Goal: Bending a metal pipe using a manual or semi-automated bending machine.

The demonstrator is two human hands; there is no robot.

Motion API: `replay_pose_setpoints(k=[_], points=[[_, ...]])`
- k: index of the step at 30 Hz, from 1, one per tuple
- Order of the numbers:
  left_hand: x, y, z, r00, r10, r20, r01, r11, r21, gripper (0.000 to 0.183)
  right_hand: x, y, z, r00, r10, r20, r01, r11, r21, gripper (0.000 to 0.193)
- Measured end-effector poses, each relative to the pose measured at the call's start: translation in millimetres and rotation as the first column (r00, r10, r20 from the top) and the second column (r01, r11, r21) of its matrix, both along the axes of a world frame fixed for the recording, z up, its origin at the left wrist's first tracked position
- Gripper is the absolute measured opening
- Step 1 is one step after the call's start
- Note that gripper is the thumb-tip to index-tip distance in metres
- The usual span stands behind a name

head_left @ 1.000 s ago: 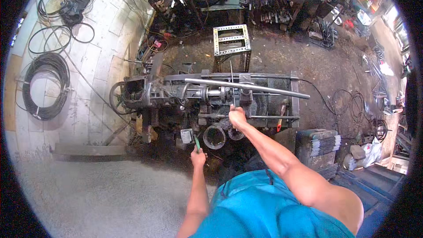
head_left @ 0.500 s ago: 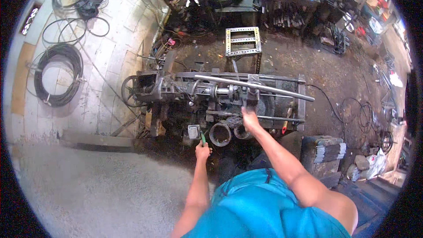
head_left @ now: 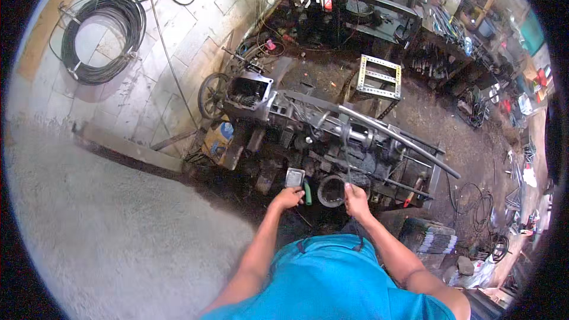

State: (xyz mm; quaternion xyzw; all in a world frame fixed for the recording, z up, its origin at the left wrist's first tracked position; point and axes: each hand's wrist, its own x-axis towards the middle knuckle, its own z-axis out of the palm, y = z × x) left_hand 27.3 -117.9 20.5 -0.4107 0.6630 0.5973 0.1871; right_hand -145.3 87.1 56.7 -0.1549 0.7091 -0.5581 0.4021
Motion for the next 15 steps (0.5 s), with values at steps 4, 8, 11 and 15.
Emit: replay_pose_setpoints(k=[4,8,11,15], points=[[32,-138,-5,0.957,0.16,-0.241,-0.239,0.907,-0.346,0.036,40,-94,67,0.986,0.128,0.106,-0.133,0.99,0.042,0.036],[23,-260,81,0.837,0.163,-0.522,-0.498,0.621,-0.605,0.032,68,-186,112,0.806,0.159,0.57,-0.106,0.986,-0.126,0.028],[29,-338,112,0.863,0.224,-0.453,-0.503,0.476,-0.722,0.031,83,-264,134,0.773,0.093,0.627,-0.044,0.995,-0.093,0.019],[19,-395,131,0.894,0.215,-0.393,-0.447,0.372,-0.813,0.036,88,-330,136,0.589,-0.018,0.808,0.149,0.985,-0.087,0.017]])
